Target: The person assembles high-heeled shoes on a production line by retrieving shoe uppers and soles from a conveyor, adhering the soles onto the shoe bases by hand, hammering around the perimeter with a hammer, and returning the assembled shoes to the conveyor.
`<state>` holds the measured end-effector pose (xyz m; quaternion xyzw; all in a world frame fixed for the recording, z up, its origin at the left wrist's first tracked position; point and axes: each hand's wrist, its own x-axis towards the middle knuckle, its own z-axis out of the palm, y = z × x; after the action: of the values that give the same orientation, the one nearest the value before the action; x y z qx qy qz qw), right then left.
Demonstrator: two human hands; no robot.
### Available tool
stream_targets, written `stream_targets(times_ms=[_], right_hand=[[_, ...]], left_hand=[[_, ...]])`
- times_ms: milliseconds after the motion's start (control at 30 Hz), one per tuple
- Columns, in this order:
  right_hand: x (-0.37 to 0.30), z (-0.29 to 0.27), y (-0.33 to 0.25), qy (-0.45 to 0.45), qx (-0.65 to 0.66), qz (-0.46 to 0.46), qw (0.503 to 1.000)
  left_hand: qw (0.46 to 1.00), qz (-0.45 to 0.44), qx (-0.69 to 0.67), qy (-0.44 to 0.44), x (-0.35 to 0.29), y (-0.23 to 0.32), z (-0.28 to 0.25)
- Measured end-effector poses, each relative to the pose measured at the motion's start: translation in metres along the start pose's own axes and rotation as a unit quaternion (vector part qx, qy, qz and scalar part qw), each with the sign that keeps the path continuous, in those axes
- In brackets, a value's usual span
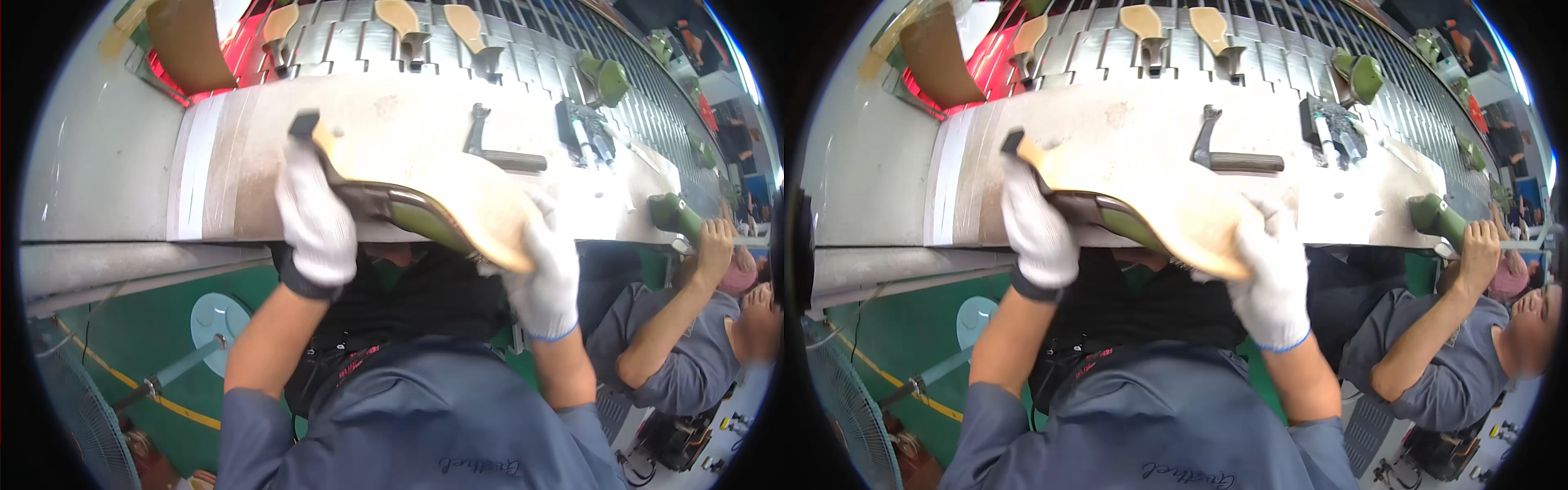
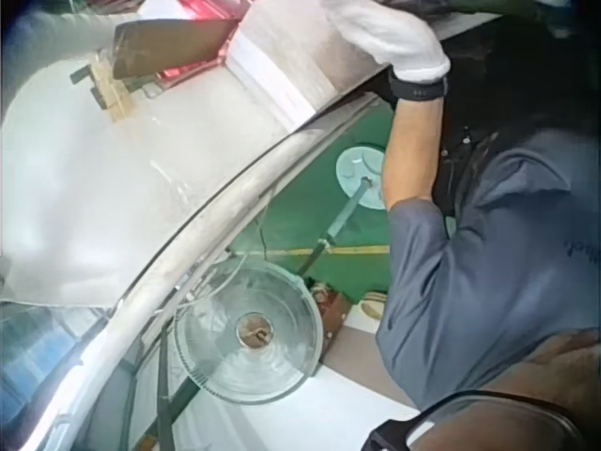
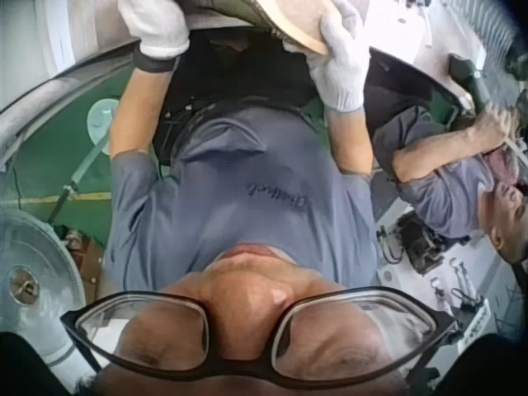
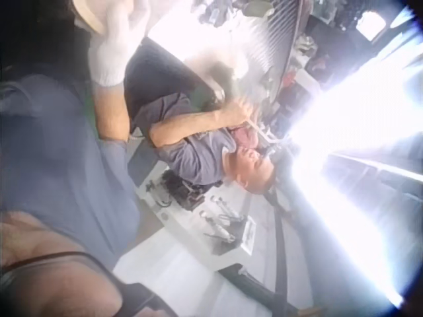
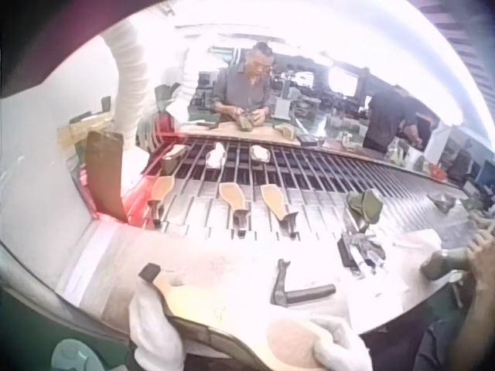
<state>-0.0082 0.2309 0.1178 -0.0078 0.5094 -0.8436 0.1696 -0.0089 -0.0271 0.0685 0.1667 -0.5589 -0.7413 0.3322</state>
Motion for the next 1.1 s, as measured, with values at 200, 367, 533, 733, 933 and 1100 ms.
stream_targets(times_ms=[200,367,533,733,933,1100], right_hand=[[-0.008,0.011,0.046,-0.065,-0.199,0.086,0.974],[0.034,0.051,-0.013,-0.106,-0.5,-0.282,0.811],[0.068,0.072,-0.028,-0.194,-0.532,-0.394,0.724],[0.063,0.064,-0.015,-0.157,-0.547,-0.493,0.658],[0.075,0.054,0.0,-0.161,-0.532,-0.532,0.639],[0.08,0.05,0.003,-0.169,-0.523,-0.534,0.642]], left_hand=[[0.948,0.133,0.103,-0.269,0.079,0.0,0.0],[0.9,0.158,0.126,-0.387,0.057,0.021,0.023],[0.884,0.15,0.145,-0.417,0.058,0.022,0.022],[0.916,0.042,0.112,-0.382,0.052,0.019,0.022],[0.898,0.083,0.173,-0.397,0.059,0.018,0.023],[0.89,0.12,0.186,-0.399,0.06,0.018,0.025]])
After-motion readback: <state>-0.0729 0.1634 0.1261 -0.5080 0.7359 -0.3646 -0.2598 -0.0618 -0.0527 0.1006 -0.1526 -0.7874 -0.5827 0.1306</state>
